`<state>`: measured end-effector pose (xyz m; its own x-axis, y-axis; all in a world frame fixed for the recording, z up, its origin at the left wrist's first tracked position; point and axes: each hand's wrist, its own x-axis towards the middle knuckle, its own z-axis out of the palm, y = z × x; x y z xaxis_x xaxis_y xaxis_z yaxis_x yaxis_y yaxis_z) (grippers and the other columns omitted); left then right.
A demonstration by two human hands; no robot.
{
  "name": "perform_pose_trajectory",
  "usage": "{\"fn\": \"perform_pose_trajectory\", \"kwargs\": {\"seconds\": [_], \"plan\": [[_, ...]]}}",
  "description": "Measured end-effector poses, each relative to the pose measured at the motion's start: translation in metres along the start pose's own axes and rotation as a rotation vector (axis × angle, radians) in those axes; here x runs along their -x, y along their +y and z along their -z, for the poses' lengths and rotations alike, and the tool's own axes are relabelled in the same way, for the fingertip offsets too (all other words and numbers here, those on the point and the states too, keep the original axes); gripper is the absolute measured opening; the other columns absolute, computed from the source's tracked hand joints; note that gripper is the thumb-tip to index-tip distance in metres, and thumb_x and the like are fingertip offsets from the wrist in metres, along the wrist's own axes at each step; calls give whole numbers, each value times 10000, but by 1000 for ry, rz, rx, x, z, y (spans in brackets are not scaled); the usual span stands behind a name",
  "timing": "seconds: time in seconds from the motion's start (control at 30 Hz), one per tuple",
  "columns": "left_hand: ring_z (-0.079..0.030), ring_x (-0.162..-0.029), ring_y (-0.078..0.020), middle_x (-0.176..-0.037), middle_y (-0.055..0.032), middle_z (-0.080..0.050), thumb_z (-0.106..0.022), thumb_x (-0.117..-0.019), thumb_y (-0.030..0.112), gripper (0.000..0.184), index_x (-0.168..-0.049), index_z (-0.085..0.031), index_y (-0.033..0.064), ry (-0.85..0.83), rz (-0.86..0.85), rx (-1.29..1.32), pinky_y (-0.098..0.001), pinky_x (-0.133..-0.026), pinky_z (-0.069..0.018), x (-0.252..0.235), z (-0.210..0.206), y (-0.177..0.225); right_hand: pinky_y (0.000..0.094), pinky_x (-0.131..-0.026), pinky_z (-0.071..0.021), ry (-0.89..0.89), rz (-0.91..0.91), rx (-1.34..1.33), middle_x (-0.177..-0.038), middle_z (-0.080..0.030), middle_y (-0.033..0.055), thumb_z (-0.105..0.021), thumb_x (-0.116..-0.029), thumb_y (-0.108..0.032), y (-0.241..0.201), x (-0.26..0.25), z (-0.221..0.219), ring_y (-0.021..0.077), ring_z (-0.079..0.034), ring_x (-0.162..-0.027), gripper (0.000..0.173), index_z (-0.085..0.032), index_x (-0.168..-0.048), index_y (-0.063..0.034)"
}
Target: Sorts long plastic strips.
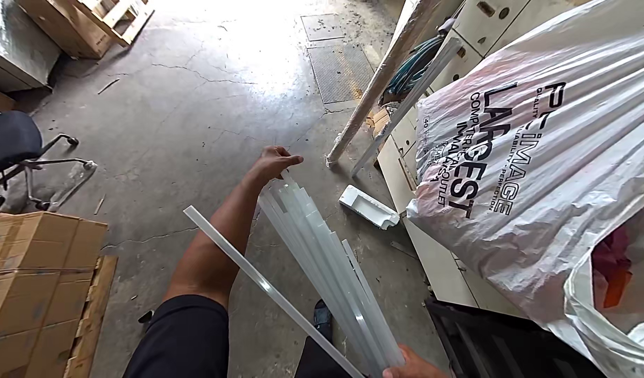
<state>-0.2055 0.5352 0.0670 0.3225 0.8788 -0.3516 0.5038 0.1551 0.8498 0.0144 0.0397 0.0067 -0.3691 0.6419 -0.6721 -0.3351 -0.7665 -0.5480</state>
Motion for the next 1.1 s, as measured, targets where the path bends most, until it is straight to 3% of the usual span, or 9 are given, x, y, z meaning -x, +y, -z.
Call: {"fn": "perform_pose_trajectory", "kwargs": {"seconds": [0.1, 0.2, 0.27, 0.3, 0.4, 0.57, 0.73, 0.97, 1.1], "plan": [[-665, -865, -280, -1071, -170, -644, -676, -992, 378, 427, -1221, -606, 24, -53, 22, 141, -488, -740, -583, 7, -1, 8, 343, -873, -607, -1, 4, 18, -985, -773, 7, -839, -802, -299, 1, 0, 1, 124, -737, -912, 413, -678, -1137, -121], [-636, -798, -225, -949, -137, -638, -524, -1065, 416, 447, -1101, -642, -14, -245, -55, -17, -447, -721, -571, 11, -1, 10, 355, -871, -608, 7, 12, 51, -983, -772, 14, -843, -793, -325, 1, 0, 1, 132, -736, -910, 441, -679, -1142, -111], [-613, -733, -201, -866, -124, -648, -592, -1040, 376, 406, -1015, -676, -20, -367, -104, -192, -414, -680, -544, 13, -7, 9, 354, -878, -606, -2, 15, 57, -994, -770, 12, -848, -785, -339, 2, 0, 1, 132, -734, -920, 472, -670, -1160, -115], [-584, -678, -179, -810, -106, -639, -662, -1002, 354, 358, -965, -685, -1, -353, -112, -237, -381, -628, -503, 13, -11, 7, 353, -877, -606, -5, 16, 50, -994, -769, 13, -855, -777, -342, 3, -1, 1, 134, -734, -920, 484, -668, -1161, -116], [-632, -822, -283, -996, -205, -646, -758, -931, 291, 358, -1075, -658, -22, -142, 24, -81, -493, -736, -555, 9, -10, 6, 364, -884, -604, -7, 26, 19, -1006, -768, 31, -878, -761, -366, 5, -1, 2, 151, -736, -927, 541, -657, -1181, -106], [-510, -622, -140, -841, -71, -565, -802, -883, 272, 339, -1088, -626, 68, 29, 209, 183, -285, -511, -430, 5, -2, -3, 350, -883, -603, 15, 34, 42, -1005, -767, 16, -894, -739, -390, 5, 2, 0, 134, -732, -931, 550, -673, -1162, -117], [-465, -567, -118, -742, -53, -549, -783, -905, 253, 271, -912, -625, 32, -19, 16, 62, -298, -511, -408, 10, -12, -2, 329, -870, -607, 65, 18, 97, -970, -764, -7, -883, -734, -336, -2, -2, -9, 109, -731, -907, 480, -681, -1115, -124], [-527, -608, -146, -704, -61, -575, -422, -1100, 423, 537, -837, -664, 22, -257, -82, -116, -356, -615, -475, 27, -16, 4, 366, -882, -608, 42, 22, 99, -999, -766, 45, -899, -730, -372, -9, -4, -9, 165, -740, -923, 580, -653, -1175, -91], [-652, -781, -180, -874, -98, -680, -82, -1072, 603, 842, -984, -683, 19, -473, -35, 0, -404, -753, -549, 44, -15, 2, 381, -878, -609, 41, 13, 114, -998, -766, 62, -895, -728, -376, -10, -5, -8, 183, -742, -921, 598, -645, -1182, -79]]}}
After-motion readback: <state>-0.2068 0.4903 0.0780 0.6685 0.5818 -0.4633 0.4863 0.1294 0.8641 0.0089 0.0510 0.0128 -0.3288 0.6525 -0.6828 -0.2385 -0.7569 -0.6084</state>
